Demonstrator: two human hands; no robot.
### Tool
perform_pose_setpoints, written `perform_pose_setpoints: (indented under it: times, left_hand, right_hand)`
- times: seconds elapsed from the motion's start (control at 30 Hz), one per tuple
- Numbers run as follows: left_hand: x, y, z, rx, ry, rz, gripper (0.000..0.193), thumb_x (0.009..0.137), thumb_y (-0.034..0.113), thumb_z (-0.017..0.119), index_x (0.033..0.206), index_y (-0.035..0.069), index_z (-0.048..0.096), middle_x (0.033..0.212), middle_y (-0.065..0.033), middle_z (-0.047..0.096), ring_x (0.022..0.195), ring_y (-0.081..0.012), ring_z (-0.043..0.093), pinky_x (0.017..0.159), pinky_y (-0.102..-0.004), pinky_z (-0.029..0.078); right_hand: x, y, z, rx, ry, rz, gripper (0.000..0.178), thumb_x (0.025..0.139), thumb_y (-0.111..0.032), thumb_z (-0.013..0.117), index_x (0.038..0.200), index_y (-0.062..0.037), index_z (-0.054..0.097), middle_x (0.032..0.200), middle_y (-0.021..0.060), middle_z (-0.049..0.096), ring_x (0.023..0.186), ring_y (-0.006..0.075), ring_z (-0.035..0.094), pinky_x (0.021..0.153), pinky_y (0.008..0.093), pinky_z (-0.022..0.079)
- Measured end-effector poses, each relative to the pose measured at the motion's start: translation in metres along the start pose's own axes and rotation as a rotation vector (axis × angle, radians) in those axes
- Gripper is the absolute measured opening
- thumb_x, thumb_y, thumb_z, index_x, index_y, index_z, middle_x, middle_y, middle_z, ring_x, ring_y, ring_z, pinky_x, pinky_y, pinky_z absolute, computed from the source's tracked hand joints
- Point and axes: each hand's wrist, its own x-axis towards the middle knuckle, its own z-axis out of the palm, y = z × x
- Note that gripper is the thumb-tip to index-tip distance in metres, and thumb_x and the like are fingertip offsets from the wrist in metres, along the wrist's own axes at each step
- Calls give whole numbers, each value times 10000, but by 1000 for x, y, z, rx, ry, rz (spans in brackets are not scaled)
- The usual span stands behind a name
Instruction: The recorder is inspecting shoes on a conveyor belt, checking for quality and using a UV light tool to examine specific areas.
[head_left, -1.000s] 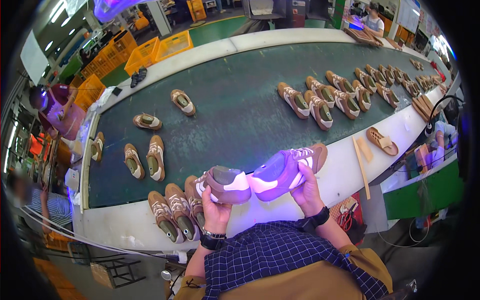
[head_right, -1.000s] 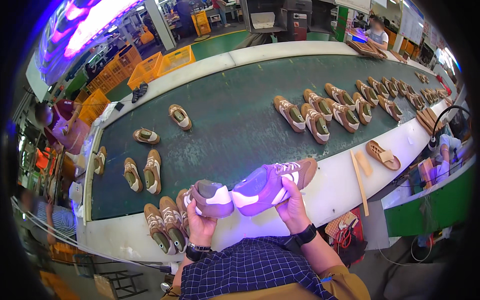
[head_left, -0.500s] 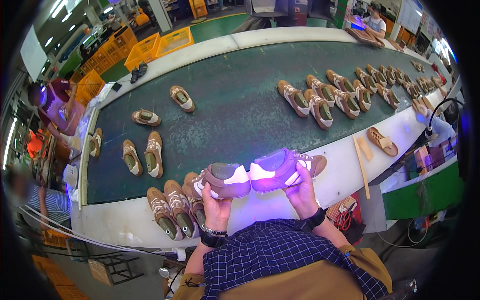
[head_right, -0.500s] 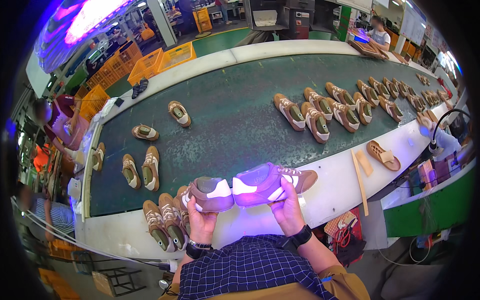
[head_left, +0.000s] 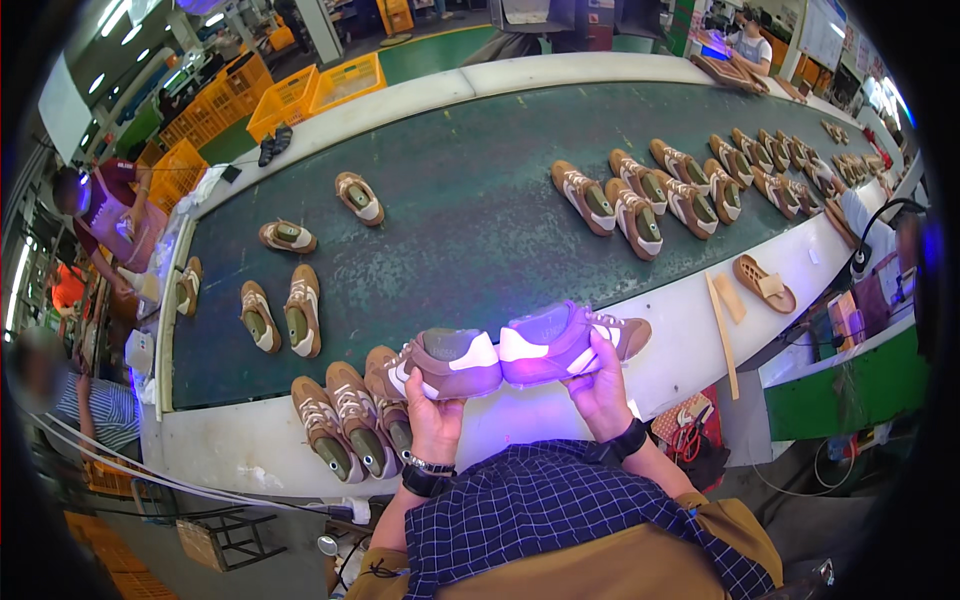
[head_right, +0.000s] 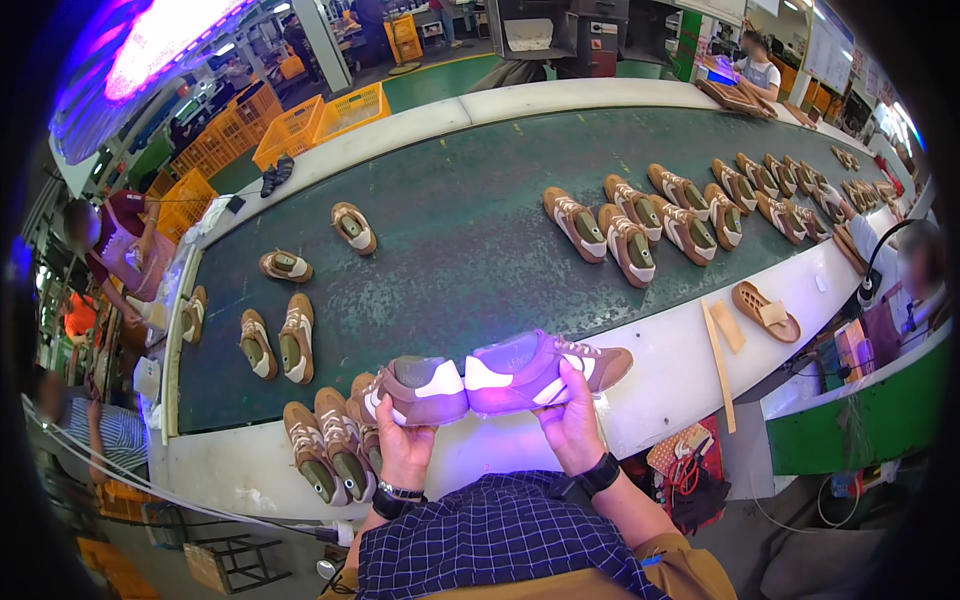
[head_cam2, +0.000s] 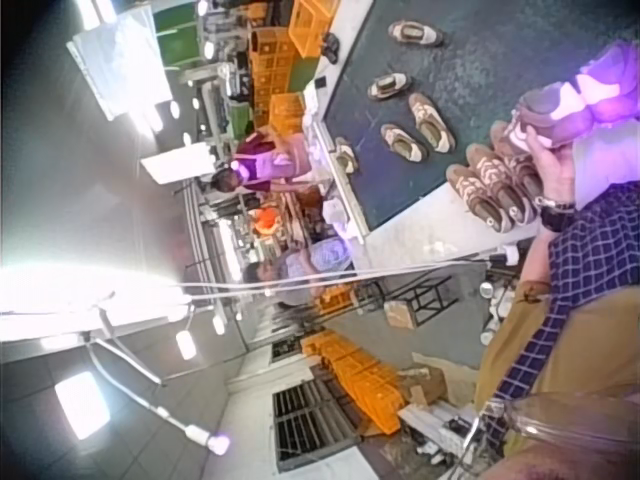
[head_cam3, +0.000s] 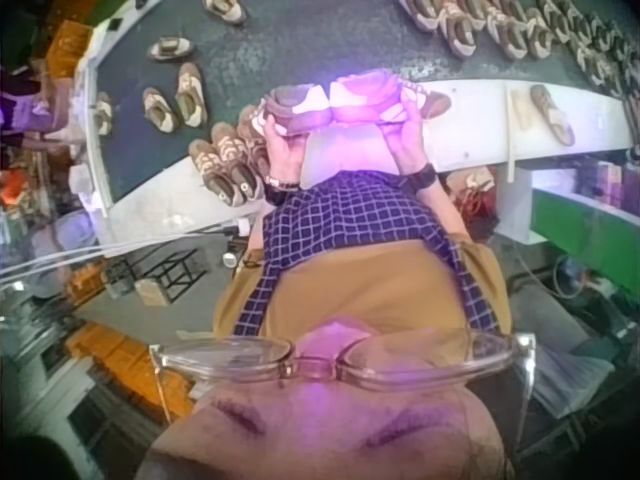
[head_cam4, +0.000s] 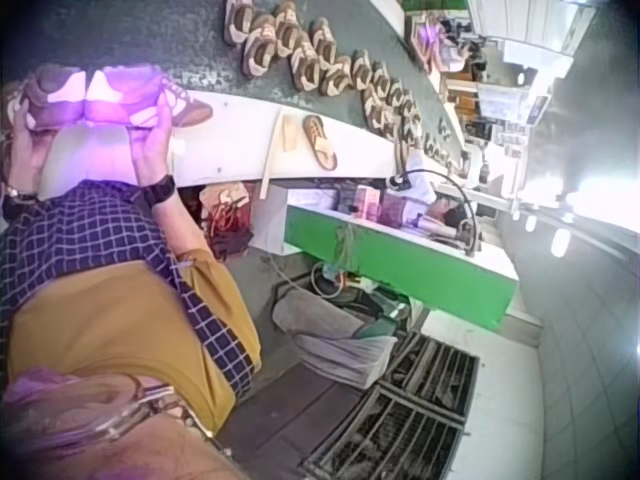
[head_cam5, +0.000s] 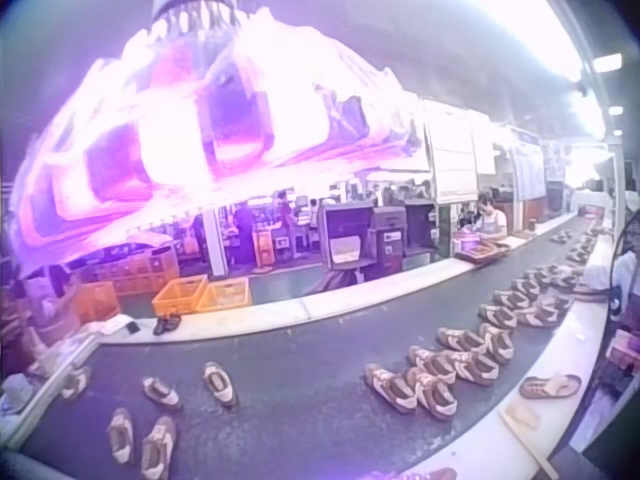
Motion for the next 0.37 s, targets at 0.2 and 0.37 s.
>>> perform_pose_setpoints:
  times: [0.2, 0.37]
  left_hand:
    - [-1, -5, 3, 2, -18, 39, 435, 908, 355, 479, 1252, 89, 460, 1239, -56, 531, 1134, -222, 511, 961, -400, 431]
    - [2, -5, -1, 103, -82, 145, 481, 881, 378, 513, 1271, 104, 450, 1253, -59, 524, 1163, -235, 495, 995, -413, 409]
  right_hand:
    - [3, -2, -7, -40, -30, -20, 441, 899, -277, 538, 1284, -92, 431, 1243, 73, 524, 1147, 228, 513, 969, 441, 429]
    - [1, -8, -1, -97, -75, -55, 396, 894, -268, 554, 1235, -86, 470, 1179, 53, 562, 1092, 193, 548, 943, 382, 449]
